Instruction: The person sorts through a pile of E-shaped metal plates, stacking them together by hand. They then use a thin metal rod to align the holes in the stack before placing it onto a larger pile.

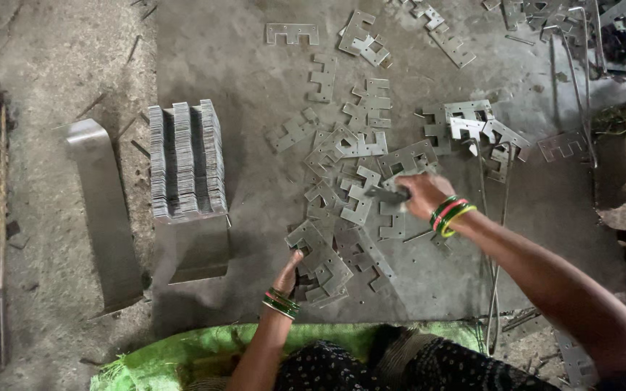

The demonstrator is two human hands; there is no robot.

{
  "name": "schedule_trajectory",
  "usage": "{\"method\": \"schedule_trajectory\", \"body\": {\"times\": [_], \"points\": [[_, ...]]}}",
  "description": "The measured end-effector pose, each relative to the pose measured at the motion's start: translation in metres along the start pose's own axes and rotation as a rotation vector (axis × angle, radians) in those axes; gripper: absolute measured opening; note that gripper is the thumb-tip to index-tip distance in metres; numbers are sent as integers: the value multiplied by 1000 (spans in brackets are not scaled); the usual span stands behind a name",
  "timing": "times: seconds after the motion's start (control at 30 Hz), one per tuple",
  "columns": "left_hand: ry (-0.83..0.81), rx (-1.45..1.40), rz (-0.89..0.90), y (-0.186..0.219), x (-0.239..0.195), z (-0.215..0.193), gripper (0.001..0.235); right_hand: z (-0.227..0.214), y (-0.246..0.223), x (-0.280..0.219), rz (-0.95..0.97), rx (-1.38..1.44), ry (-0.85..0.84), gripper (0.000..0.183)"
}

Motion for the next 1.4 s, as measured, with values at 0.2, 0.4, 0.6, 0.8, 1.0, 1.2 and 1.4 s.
{"method": "schedule_trajectory", "body": {"times": [0.2, 0.4, 0.6, 0.8, 1.0, 1.2, 1.4], "points": [[124, -71, 9, -7, -7, -2, 65, 7, -46, -25, -80, 430, -203, 80], [284, -272, -126, -7, -19, 8, 62, 49, -43, 45, 120, 360, -1, 64], [191, -178, -56, 12, -17, 14, 53, 42, -63, 60, 278, 330, 89, 77], [280, -364, -6, 36, -20, 30, 66, 54, -34, 88, 265, 614, 98, 78], [275, -453, 72, 31, -9, 8, 58, 42, -67, 32, 24, 837, -271, 70], [369, -337, 59, 37, -19, 4, 60, 76, -97, 1, -37, 159, -70, 86], [355, -265, 39, 30, -16, 0, 51, 76, -106, -13, -25, 48, -87, 108]]}}
Point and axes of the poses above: each hand's wrist, its own x-axis towards the middle knuckle, its own z-axis out of the palm, y = z × x, the point moved 7 cm from there along x, towards the middle knuckle, and after that the axes turned 14 degrees about z, right-handed, at the moved point
